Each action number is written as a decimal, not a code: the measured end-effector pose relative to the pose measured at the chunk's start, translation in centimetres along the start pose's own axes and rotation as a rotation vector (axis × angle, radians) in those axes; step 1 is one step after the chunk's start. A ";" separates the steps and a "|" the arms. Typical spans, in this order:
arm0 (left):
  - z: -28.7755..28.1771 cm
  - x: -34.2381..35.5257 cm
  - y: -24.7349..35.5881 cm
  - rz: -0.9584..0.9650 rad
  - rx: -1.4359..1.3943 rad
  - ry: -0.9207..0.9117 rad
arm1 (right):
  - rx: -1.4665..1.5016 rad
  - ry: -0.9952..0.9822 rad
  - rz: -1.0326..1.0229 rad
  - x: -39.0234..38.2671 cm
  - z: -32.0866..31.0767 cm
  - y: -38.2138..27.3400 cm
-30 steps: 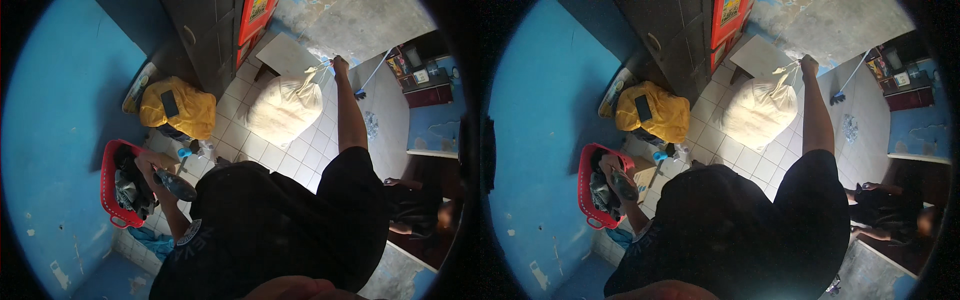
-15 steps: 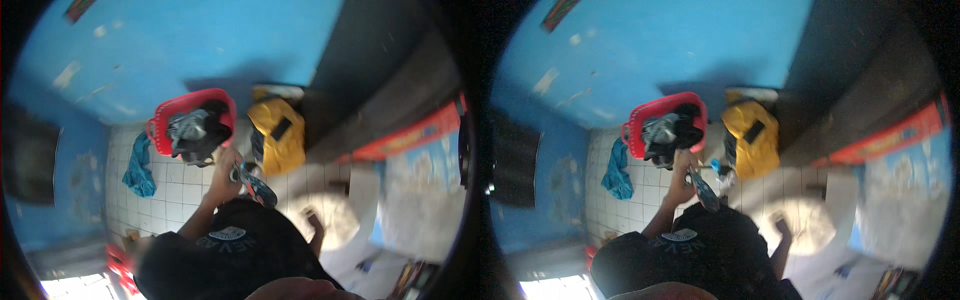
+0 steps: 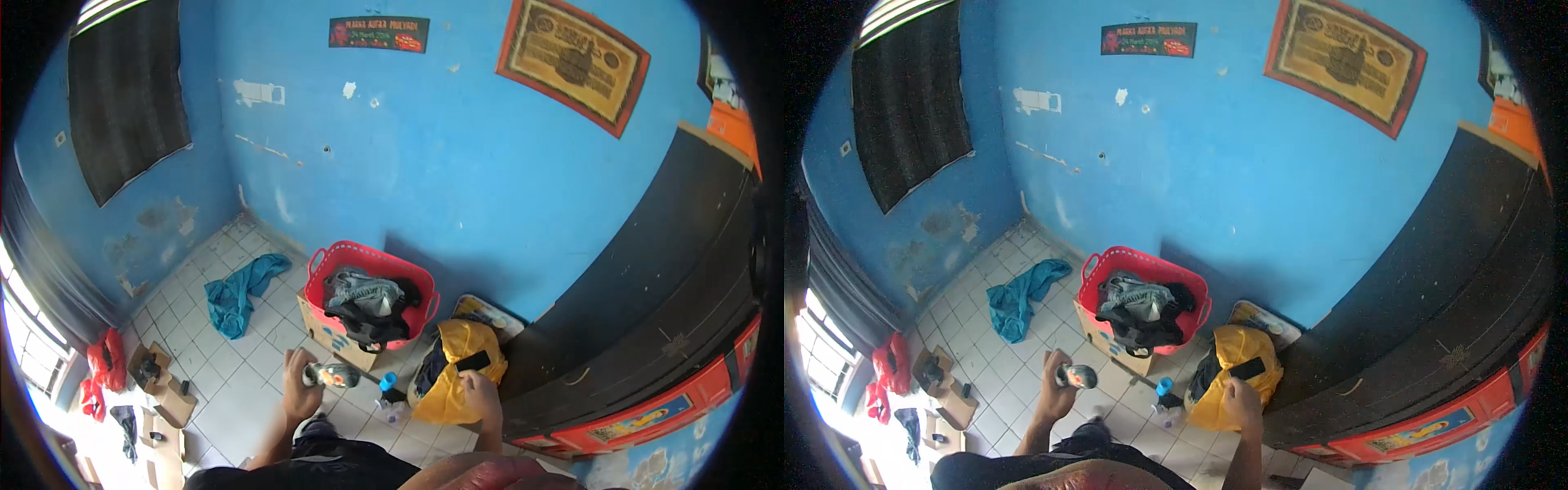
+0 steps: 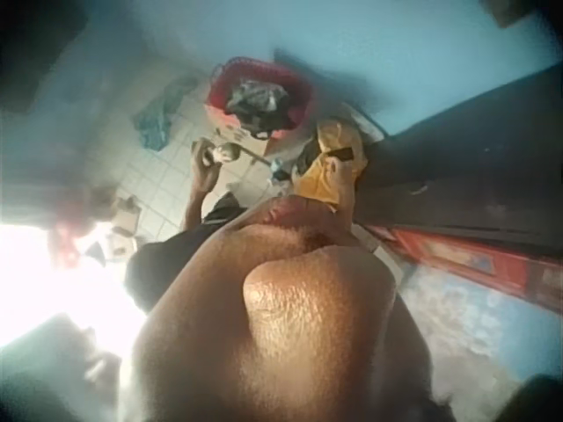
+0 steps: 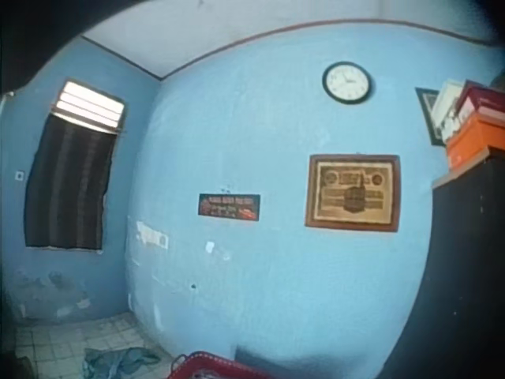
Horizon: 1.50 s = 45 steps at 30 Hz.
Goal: The person removes a sign from the wall and places it into a basket, then scrapes the wall using a putty knife.
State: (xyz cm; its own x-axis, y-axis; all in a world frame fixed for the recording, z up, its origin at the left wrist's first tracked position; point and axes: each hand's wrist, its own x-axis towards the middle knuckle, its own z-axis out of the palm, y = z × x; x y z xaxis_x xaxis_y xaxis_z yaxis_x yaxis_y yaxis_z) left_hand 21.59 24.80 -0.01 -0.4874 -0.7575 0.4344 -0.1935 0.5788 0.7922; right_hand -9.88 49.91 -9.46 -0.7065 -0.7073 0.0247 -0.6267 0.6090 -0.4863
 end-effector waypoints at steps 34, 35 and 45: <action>-33.6 21.5 -37.2 -0.684 -0.126 0.347 | -0.556 0.798 -0.568 65.6 -15.9 -61.3; -34.2 23.6 -37.2 -0.659 -0.025 0.253 | -0.605 0.810 -0.451 67.2 -17.5 -61.5; -30.3 42.7 -43.1 -0.516 -0.101 0.541 | -0.832 1.152 -0.277 78.9 -23.1 -63.7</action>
State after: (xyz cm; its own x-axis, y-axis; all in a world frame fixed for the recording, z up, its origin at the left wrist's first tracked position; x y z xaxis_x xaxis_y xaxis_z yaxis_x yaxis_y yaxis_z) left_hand 34.91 -41.59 -2.59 0.1351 -0.9827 0.1270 -0.1918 0.0998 0.9763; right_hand -33.29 -36.42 43.64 -0.1492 -0.4027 0.9031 -0.5076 0.8150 0.2796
